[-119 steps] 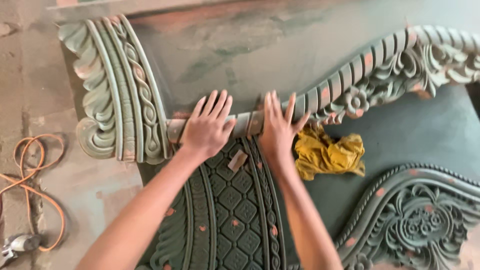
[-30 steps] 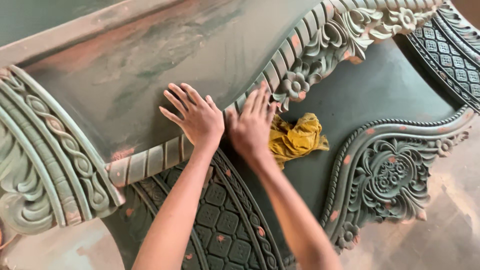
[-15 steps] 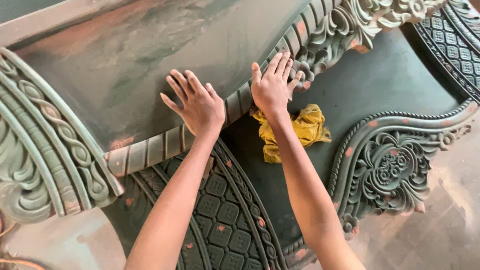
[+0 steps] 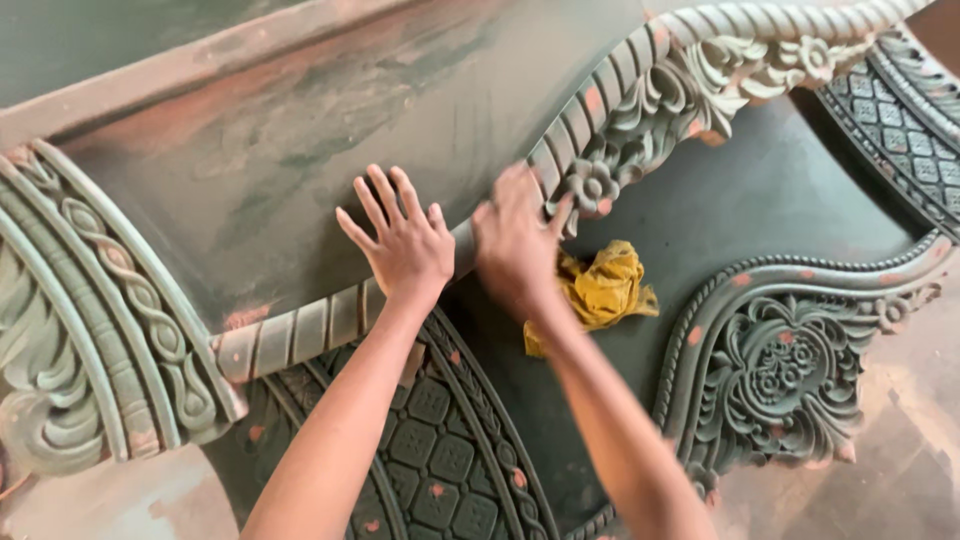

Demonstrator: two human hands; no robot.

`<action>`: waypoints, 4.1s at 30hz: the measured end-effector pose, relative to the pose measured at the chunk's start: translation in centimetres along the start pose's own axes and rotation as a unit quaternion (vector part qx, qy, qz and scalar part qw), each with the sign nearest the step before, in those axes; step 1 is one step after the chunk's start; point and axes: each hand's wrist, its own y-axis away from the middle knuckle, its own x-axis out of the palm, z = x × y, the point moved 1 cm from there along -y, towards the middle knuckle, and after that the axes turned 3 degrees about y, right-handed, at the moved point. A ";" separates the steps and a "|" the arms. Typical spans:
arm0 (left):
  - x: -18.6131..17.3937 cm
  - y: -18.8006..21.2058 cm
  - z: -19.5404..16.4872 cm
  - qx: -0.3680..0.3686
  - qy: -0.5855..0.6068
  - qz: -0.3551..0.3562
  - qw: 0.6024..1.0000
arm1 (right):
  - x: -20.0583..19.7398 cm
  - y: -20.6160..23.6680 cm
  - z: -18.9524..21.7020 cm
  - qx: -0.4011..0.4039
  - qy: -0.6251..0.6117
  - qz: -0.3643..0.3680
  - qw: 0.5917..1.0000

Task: The person sands the ornate carved edge of a green-painted wooden furniture piece using a sanding block and a small metal tool. They smooth the grooves and floral details along the curved border, then wipe the surface with a yellow cloth.

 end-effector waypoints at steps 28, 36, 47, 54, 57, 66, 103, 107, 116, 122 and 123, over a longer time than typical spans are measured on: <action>-0.5 0.4 0.4 -0.015 0.035 -0.040 0.998 | 1.5 2.8 -1.1 -0.143 -0.180 0.025 0.973; -1.2 0.2 0.3 -0.017 0.036 -0.051 0.998 | 0.2 -1.7 -5.8 -0.115 -0.128 -0.037 0.984; -1.6 0.5 -0.9 -0.025 0.042 -0.056 0.997 | 4.3 -3.5 -11.5 -0.239 -0.155 0.031 0.958; 1.5 -1.0 -7.2 -0.138 -0.038 -0.058 0.988 | 2.1 -6.4 -14.2 -0.133 -0.191 -0.005 0.972; 3.9 -1.8 -10.4 -0.168 -0.029 -0.055 0.984 | 1.9 -3.6 -12.5 -0.235 -0.255 0.039 0.937; 4.9 -1.4 -11.0 -0.149 -0.022 -0.062 0.987 | 5.6 -11.2 -18.7 -0.052 -0.214 0.032 0.975; 3.4 -3.2 -12.0 -0.126 -0.047 -0.018 0.991 | 6.1 -12.8 -17.1 -0.158 -0.154 0.018 0.975; 3.1 -2.8 -11.9 -0.107 0.008 -0.028 0.994 | 9.7 -8.0 -10.5 -0.147 -0.249 0.077 0.954; 1.9 -1.2 -12.6 0.151 0.057 0.002 0.987 | 2.3 -8.7 -16.7 0.188 -0.637 0.140 0.734; 1.5 -1.6 -12.7 0.208 0.096 0.042 0.973 | 6.3 -13.4 -26.1 0.172 -0.243 -0.066 0.952; 1.6 -1.3 -12.9 0.199 0.089 0.044 0.975 | 7.9 -13.8 -26.6 0.151 -0.178 -0.065 0.970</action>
